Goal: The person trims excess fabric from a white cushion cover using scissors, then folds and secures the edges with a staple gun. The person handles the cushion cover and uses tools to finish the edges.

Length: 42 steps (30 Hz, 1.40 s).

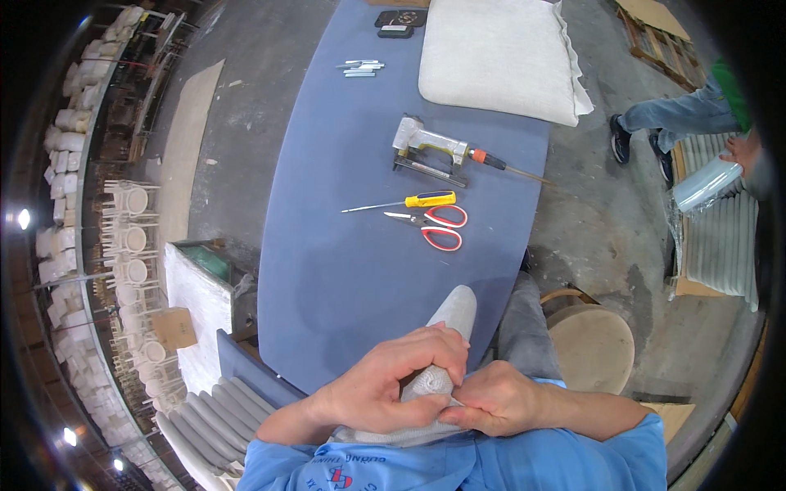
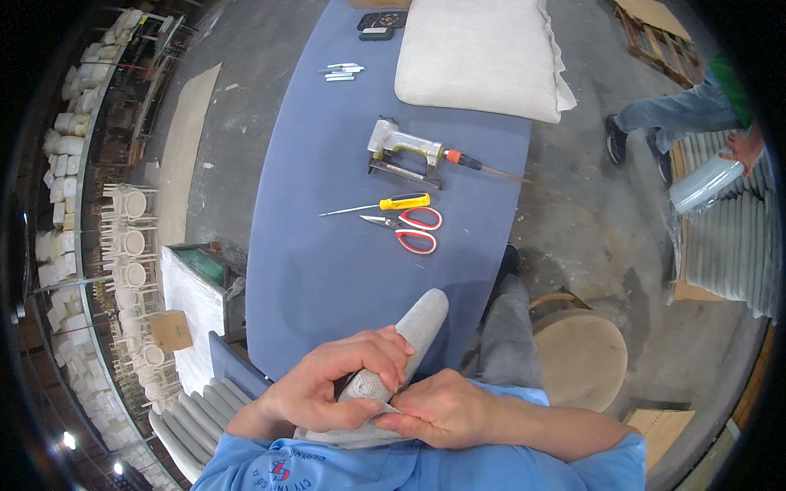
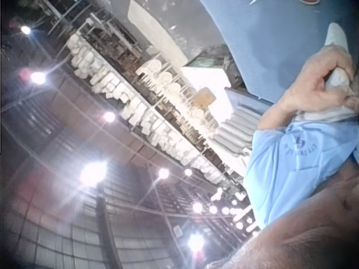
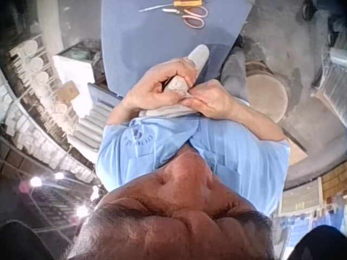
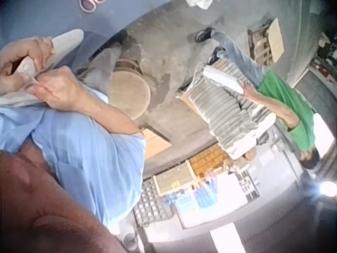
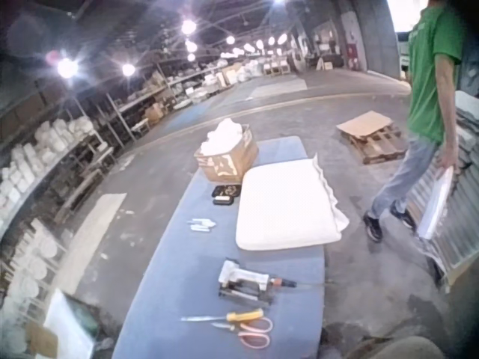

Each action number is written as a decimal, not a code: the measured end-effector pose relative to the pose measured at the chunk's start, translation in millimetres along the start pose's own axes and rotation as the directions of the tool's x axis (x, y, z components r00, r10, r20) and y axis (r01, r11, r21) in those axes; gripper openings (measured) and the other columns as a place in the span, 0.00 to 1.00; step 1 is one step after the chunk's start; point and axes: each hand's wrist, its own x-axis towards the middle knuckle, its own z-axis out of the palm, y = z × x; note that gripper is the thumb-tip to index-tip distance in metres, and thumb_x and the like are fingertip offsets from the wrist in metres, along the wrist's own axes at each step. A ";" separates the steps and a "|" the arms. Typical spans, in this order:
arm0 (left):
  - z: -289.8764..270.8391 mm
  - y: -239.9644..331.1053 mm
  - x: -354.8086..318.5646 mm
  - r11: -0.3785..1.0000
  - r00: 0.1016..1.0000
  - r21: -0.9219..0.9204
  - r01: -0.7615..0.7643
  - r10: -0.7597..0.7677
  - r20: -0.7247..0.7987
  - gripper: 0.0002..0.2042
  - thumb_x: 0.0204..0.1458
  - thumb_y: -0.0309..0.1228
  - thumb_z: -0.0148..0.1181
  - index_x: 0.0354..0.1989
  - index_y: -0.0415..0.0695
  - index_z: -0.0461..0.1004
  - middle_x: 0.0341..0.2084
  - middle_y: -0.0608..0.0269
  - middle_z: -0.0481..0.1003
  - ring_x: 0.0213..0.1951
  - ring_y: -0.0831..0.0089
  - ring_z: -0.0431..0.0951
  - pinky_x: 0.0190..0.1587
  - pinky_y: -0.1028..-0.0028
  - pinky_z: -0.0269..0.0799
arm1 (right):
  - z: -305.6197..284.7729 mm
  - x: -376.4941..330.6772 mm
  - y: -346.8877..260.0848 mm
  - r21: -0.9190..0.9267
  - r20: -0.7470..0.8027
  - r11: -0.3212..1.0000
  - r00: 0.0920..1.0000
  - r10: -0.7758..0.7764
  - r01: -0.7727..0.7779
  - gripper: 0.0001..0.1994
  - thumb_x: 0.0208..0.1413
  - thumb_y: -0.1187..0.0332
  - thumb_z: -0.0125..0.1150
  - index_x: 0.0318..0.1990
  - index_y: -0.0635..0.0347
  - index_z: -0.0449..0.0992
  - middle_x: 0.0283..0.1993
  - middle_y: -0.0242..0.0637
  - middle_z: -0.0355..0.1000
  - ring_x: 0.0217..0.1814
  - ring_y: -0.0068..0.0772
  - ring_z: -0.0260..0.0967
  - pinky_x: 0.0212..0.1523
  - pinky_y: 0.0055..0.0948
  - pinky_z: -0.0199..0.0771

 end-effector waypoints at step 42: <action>20.7 59.8 -12.7 0.681 0.710 0.351 0.643 -0.358 -0.606 0.24 0.65 0.41 0.58 0.67 0.48 0.68 0.43 0.45 0.82 0.45 0.46 0.84 0.47 0.55 0.78 | -25.1 68.0 50.3 -0.120 0.295 0.974 0.943 -0.152 0.194 0.07 0.63 0.67 0.65 0.39 0.61 0.83 0.28 0.39 0.77 0.28 0.39 0.79 0.33 0.36 0.78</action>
